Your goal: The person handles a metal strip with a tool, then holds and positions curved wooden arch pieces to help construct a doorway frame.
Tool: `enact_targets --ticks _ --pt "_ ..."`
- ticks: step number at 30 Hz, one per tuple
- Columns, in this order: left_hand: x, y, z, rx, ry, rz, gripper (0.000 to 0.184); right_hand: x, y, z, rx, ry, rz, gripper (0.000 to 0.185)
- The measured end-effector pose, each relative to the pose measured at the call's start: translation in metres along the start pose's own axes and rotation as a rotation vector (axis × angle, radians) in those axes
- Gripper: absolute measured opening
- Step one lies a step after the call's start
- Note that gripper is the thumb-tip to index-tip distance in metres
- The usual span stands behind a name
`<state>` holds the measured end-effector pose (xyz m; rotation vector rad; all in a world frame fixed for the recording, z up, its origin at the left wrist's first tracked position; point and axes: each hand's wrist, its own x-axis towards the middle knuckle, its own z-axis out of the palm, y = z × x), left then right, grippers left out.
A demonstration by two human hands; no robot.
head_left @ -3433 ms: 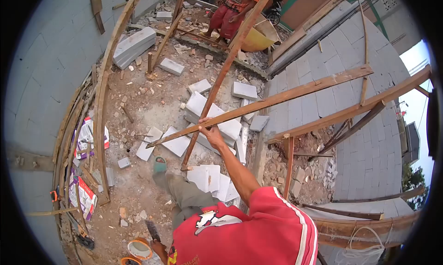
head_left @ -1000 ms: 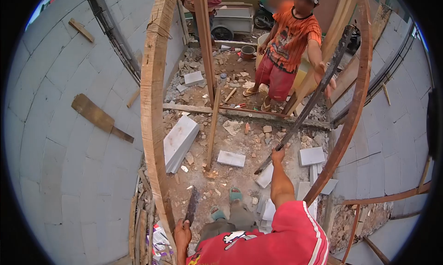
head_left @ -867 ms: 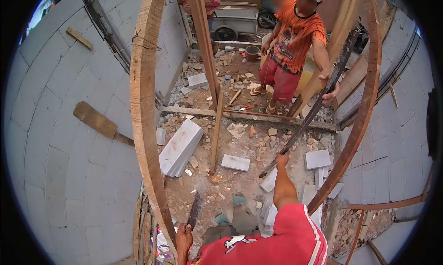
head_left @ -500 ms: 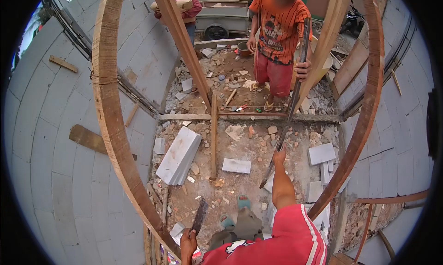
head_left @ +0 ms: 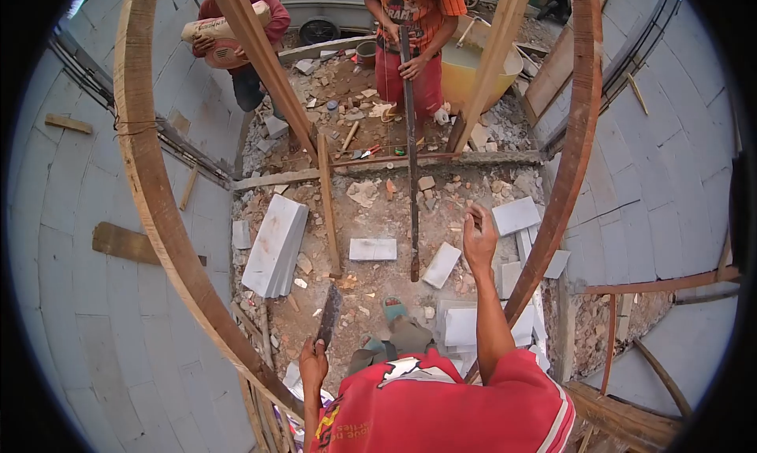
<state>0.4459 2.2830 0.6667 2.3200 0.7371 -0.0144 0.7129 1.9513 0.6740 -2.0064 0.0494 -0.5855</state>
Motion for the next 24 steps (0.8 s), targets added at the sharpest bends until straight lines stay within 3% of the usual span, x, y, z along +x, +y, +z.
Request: enact_targets --ticks 1,4,7,8,12,16,18,20,23,24 --pt "0.001 -0.013 0.01 -0.014 0.05 0.039 0.03 0.009 -0.008 -0.018 -0.053 0.092 -0.119 0.025" --pt "0.008 0.013 0.008 -0.023 -0.111 -0.149 0.033 0.036 -0.046 -0.077 -0.202 0.345 -0.356 0.024" --pt "0.027 -0.004 0.041 -0.461 -0.188 -0.402 0.033 0.054 -0.059 -0.126 -0.479 0.592 -0.383 0.029" --pt "0.029 -0.005 0.045 -0.445 -0.202 -0.417 0.033 0.056 -0.062 -0.141 -0.626 0.618 -0.387 0.031" --pt "0.046 0.001 0.062 -0.645 -0.35 -0.503 0.015 0.044 -0.05 -0.17 -0.656 0.655 -0.288 0.034" --pt "0.059 0.007 0.079 -0.744 -0.499 -0.623 0.008 0.008 -0.038 -0.17 -0.521 0.618 -0.185 0.03" --pt "0.065 0.008 0.091 -0.71 -0.523 -0.67 0.008 -0.017 -0.028 -0.163 -0.165 0.601 -0.088 0.029" --pt "0.074 0.0 0.099 -0.661 -0.557 -0.714 0.007 -0.049 -0.041 -0.153 -0.076 0.465 0.067 0.025" --pt "0.09 -0.002 0.123 -0.613 -0.665 -0.737 0.008 -0.106 -0.038 -0.138 -0.038 -0.004 0.304 0.027" --pt "0.102 -0.016 0.137 -0.552 -0.708 -0.755 0.009 -0.131 -0.029 -0.132 -0.097 -0.166 0.294 0.029"
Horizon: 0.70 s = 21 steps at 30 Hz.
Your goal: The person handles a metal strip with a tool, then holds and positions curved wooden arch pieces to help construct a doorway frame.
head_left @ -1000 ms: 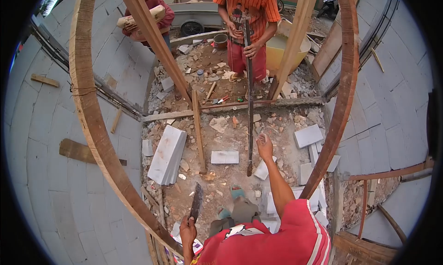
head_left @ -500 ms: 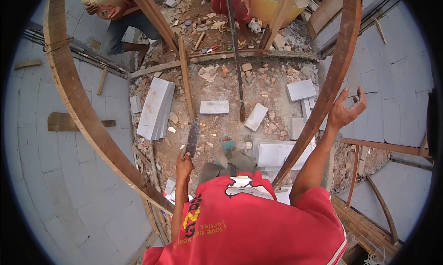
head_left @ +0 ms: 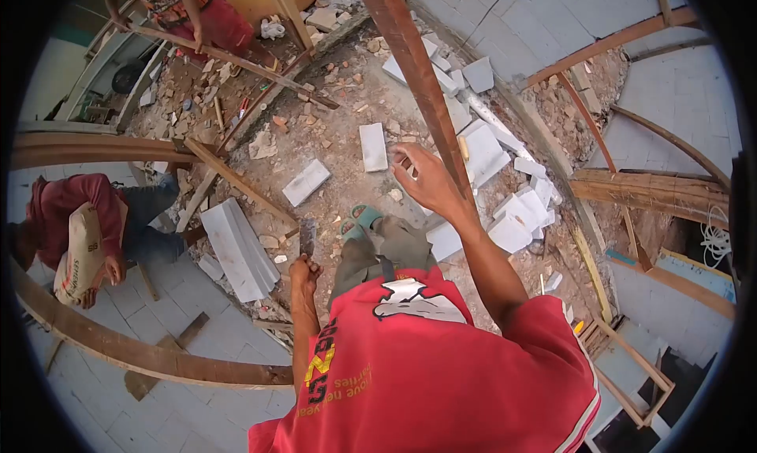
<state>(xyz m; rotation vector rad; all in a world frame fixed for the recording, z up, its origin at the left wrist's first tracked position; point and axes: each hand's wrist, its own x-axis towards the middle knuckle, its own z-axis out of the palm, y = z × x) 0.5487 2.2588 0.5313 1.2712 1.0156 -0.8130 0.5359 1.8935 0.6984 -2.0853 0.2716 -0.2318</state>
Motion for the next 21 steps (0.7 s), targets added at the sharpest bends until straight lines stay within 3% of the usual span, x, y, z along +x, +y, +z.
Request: enact_targets --ticks 1,3,5,7,13,17,19,21 --pt "0.013 0.0 -0.003 -0.004 -0.045 -0.004 0.01 -0.023 0.01 0.008 -0.057 -0.17 0.085 0.032" --pt "0.038 0.005 -0.002 0.111 -0.042 -0.021 0.01 -0.078 0.053 0.041 -0.292 -0.246 0.069 0.034" --pt "0.055 0.012 0.007 0.208 -0.062 -0.036 0.012 -0.13 0.084 0.057 -0.267 -0.418 0.332 0.038" --pt "0.07 0.018 0.004 0.539 -0.082 -0.029 0.014 -0.184 0.102 0.063 -0.259 -0.437 0.584 0.041" --pt "0.092 0.022 0.054 0.792 -0.213 -0.028 0.02 -0.349 0.151 0.081 -0.115 0.086 1.014 0.033" --pt "0.093 0.008 0.102 0.964 -0.263 -0.064 0.021 -0.434 0.171 0.102 -0.16 0.166 0.998 0.031" --pt "0.102 -0.007 0.125 1.013 -0.345 -0.082 0.021 -0.46 0.179 0.116 0.135 0.305 1.225 0.03" --pt "0.115 -0.027 0.151 1.061 -0.434 -0.104 0.022 -0.466 0.162 0.115 0.255 0.365 1.28 0.029"
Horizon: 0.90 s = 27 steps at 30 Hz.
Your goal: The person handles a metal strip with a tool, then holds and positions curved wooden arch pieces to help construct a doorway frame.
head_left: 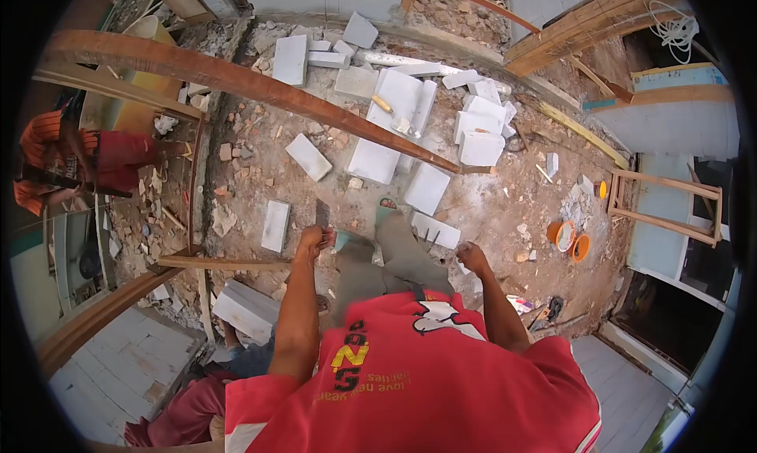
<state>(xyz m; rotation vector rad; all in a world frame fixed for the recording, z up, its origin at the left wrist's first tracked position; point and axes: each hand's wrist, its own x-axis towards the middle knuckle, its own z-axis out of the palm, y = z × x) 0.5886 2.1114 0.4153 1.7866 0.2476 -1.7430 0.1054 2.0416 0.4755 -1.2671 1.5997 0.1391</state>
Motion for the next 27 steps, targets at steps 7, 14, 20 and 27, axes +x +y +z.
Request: enact_targets --ticks 7,14,20,27 --pt "0.079 0.048 0.107 0.049 -0.051 -0.06 0.022 -0.036 0.011 -0.026 0.072 0.073 -0.039 0.029" --pt "0.181 0.06 0.165 -0.249 -0.134 -0.121 0.02 -0.045 0.063 -0.079 0.057 0.213 0.155 0.032" --pt "0.199 0.03 0.176 0.05 -0.082 -0.283 0.022 -0.048 0.07 -0.099 0.074 0.301 0.221 0.033" --pt "0.1 0.023 0.149 0.277 -0.094 -0.171 0.04 -0.03 0.043 -0.055 0.259 0.218 0.182 0.033"
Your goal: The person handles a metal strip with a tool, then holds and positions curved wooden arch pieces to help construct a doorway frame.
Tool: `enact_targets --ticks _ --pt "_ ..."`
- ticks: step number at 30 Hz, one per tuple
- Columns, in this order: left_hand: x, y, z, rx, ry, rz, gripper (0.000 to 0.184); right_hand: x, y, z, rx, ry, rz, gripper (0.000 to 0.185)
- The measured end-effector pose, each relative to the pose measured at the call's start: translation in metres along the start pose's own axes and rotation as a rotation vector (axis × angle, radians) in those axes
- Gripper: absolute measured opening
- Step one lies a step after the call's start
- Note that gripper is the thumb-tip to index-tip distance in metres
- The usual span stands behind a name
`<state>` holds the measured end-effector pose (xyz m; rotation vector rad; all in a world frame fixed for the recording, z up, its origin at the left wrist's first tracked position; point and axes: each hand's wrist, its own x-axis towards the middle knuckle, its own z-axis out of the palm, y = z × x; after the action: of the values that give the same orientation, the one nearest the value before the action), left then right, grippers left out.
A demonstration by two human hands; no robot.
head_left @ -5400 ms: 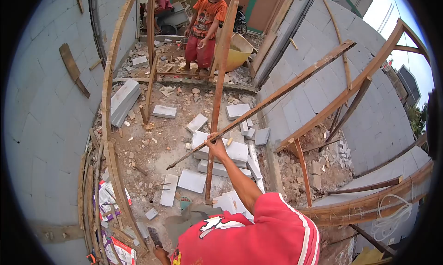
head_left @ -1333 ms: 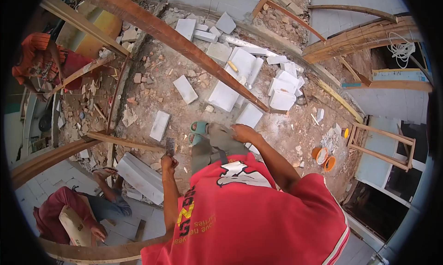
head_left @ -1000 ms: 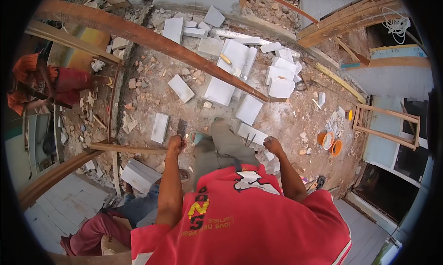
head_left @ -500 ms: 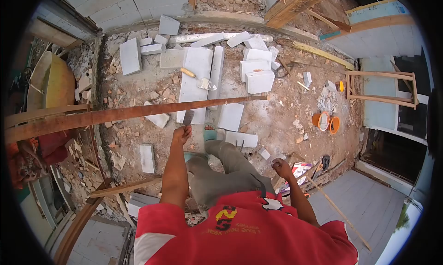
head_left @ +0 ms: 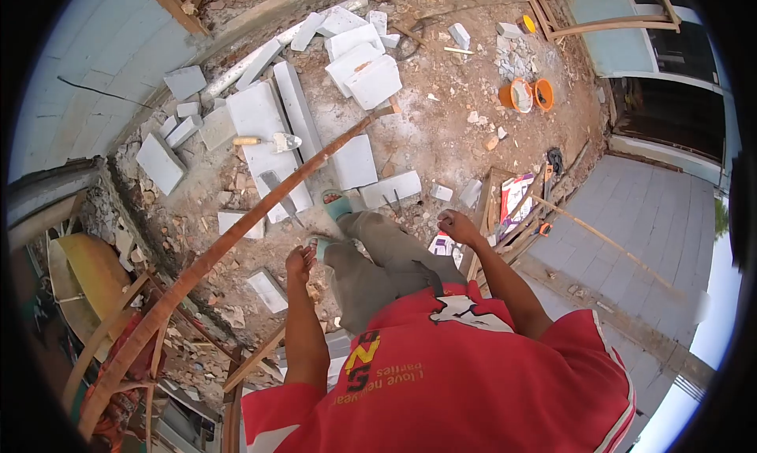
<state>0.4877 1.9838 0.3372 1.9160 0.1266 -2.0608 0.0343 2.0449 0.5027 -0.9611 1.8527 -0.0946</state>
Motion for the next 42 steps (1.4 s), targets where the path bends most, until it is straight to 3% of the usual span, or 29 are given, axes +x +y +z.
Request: enact_targets --ticks 4,9,11,12,14,19,22,24,26,27,28,31,34,38,40,42 --pt "-0.073 0.014 -0.01 0.343 0.018 0.146 0.038 0.014 0.003 0.049 0.047 0.008 -0.069 0.033" --pt "-0.132 0.056 -0.008 0.443 0.007 0.261 0.047 0.008 -0.012 0.087 0.12 0.139 -0.13 0.029" --pt "-0.144 0.078 -0.001 0.189 0.007 0.313 0.054 0.009 -0.005 0.1 0.223 0.184 -0.103 0.031" --pt "-0.145 0.089 0.001 0.219 -0.011 0.324 0.054 0.008 -0.002 0.106 0.244 0.213 -0.098 0.031" --pt "-0.147 0.107 0.007 0.029 -0.025 0.426 0.067 0.001 0.001 0.114 0.373 0.246 -0.024 0.032" --pt "-0.152 0.146 0.027 -0.128 -0.006 0.412 0.1 -0.03 -0.005 0.12 0.389 0.414 0.014 0.029" --pt "-0.131 0.155 0.018 -0.152 0.001 0.389 0.101 -0.059 -0.004 0.125 0.358 0.442 0.038 0.023" --pt "-0.119 0.16 0.011 -0.138 -0.059 0.387 0.1 -0.061 0.0 0.12 0.322 0.46 0.028 0.02" --pt "-0.109 0.163 0.011 -0.172 -0.042 0.362 0.097 -0.058 0.018 0.132 0.602 0.408 0.136 0.019" --pt "-0.115 0.163 0.016 -0.176 -0.01 0.382 0.084 -0.056 0.024 0.13 0.37 0.462 0.037 0.016" --pt "-0.118 0.163 0.018 -0.178 -0.015 0.382 0.084 -0.056 0.029 0.13 0.367 0.467 0.036 0.016" --pt "-0.119 0.165 0.024 -0.167 0.069 0.423 0.06 -0.059 0.04 0.123 0.436 0.476 0.108 0.017" --pt "-0.111 0.162 0.024 -0.21 0.102 0.431 0.058 -0.054 0.043 0.11 0.337 0.525 0.069 0.017" --pt "-0.1 0.157 0.02 -0.263 0.13 0.444 0.058 -0.025 0.063 0.076 0.219 0.398 0.103 0.022" --pt "-0.109 0.148 0.03 -0.119 0.159 0.648 0.05 0.016 0.097 0.068 -0.06 0.406 -0.029 0.024" --pt "-0.09 0.142 0.023 0.236 0.194 0.805 0.047 0.025 0.087 0.02 0.03 0.358 0.036 0.025"
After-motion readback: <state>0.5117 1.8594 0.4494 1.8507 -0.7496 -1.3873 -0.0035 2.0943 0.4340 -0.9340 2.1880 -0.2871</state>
